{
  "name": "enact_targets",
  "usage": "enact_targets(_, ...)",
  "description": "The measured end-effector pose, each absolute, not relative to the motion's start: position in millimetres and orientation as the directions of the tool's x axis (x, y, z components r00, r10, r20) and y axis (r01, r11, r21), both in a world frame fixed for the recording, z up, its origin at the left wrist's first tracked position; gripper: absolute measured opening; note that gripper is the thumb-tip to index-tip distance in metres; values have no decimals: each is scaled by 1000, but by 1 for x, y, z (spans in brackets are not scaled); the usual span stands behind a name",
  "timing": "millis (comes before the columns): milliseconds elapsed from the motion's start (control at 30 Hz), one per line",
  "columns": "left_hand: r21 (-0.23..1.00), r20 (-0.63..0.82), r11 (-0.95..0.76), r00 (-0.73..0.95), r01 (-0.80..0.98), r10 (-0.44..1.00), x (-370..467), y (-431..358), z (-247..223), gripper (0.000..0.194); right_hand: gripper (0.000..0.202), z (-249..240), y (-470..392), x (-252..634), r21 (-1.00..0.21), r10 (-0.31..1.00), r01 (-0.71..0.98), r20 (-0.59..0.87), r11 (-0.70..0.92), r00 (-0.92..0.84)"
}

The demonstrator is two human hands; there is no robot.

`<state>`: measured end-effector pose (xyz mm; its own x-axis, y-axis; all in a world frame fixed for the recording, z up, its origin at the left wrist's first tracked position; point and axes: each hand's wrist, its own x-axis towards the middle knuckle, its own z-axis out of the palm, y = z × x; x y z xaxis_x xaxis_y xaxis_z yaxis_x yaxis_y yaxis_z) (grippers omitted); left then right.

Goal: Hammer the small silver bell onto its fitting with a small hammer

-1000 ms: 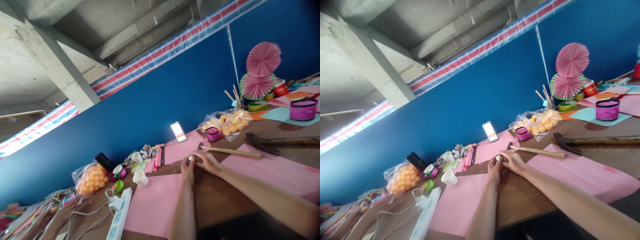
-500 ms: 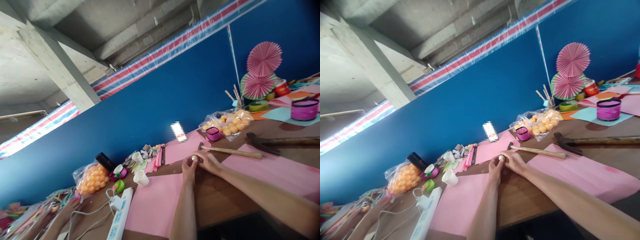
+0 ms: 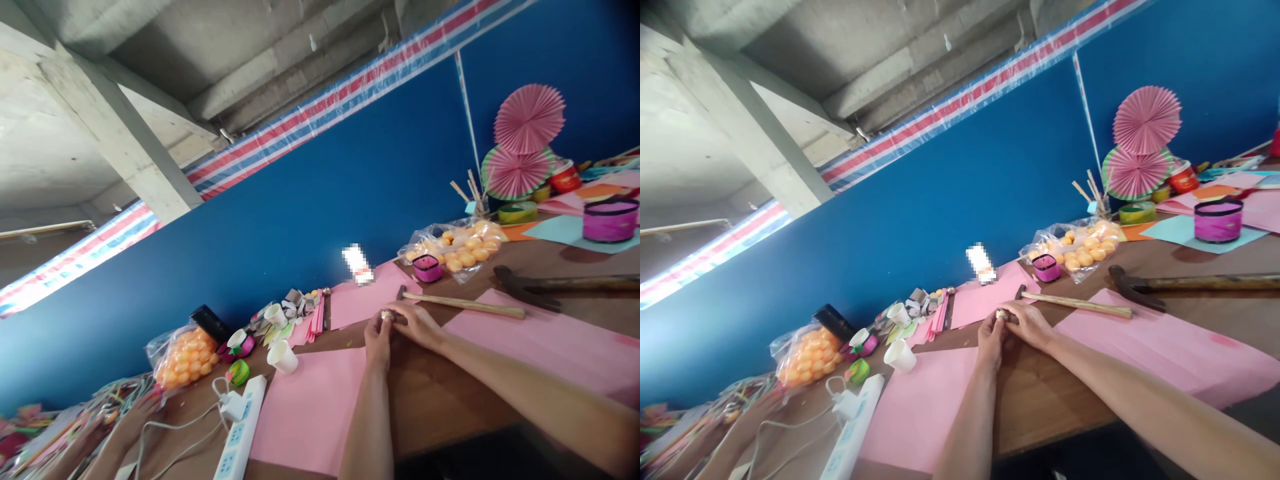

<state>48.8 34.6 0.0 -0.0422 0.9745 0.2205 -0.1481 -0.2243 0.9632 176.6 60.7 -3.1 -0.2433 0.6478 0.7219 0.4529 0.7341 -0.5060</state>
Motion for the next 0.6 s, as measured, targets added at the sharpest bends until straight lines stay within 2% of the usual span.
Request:
enact_targets(200,970,172,-187,-105,-156,979,49,37,1,52,34,2,57,175,-502,647,469,729,727,-223)
enact_targets(600,973,170,-179,-75,-144,983,51,32,4,44,36,3,57,177,-509,650,442,710,738,-269)
